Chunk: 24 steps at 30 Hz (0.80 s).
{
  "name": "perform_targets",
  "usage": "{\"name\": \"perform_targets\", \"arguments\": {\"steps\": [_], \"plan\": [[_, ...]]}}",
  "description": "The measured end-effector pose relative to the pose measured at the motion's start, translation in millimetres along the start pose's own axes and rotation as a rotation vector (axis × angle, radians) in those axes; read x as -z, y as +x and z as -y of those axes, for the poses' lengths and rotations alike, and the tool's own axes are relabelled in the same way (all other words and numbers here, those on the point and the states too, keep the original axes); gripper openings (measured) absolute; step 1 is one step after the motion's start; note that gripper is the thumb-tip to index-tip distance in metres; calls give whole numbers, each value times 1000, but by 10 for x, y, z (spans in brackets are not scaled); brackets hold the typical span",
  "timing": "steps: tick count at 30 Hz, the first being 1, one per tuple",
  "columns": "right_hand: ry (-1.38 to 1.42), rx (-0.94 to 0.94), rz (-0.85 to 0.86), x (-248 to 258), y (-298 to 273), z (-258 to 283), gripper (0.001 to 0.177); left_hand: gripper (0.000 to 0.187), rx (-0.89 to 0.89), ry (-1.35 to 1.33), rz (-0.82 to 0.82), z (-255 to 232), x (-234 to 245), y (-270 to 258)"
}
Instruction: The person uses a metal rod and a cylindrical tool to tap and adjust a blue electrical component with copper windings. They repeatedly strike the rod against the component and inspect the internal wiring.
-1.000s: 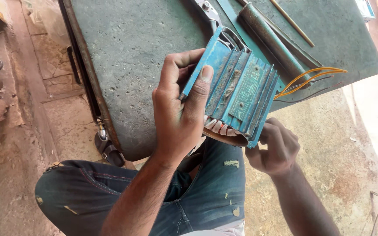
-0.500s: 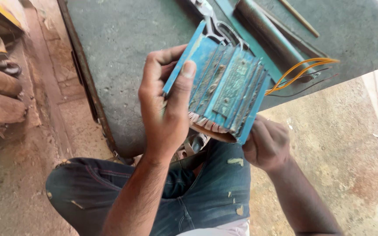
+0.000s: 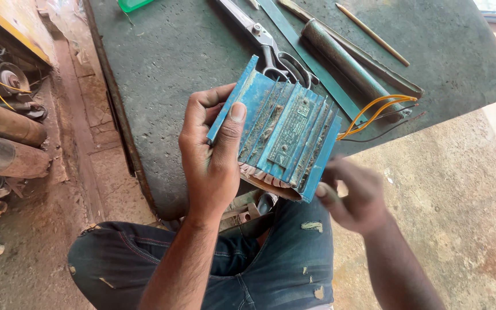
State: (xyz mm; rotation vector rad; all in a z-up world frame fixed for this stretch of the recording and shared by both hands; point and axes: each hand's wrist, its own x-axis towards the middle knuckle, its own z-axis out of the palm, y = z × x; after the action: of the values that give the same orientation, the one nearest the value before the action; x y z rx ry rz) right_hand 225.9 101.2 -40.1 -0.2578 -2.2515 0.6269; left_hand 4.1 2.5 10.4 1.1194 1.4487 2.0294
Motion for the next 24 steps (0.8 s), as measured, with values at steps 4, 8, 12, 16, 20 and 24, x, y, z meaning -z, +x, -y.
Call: {"name": "perform_targets", "arguments": {"steps": [4,8,12,16,20,24], "plan": [[186,-368,-242,-10,51,-12,15,34,-2,11,6,21,6,3],[31,-279,-295,-113,57,-19,8,36,1,16,16,31,8,11],[-197,-170,-301,-171,38,18,7,36,9,29,6,41,12,9],[-286,-125,-292,-157,41,31,10,36,15,1,7,44,3,5],[-350,-118,-263,-147,98,41,7,36,-10,31,2,37,-4,5],[-426,-190,-237,-118,107,116,5,37,7,14,5,49,-8,-4]]}}
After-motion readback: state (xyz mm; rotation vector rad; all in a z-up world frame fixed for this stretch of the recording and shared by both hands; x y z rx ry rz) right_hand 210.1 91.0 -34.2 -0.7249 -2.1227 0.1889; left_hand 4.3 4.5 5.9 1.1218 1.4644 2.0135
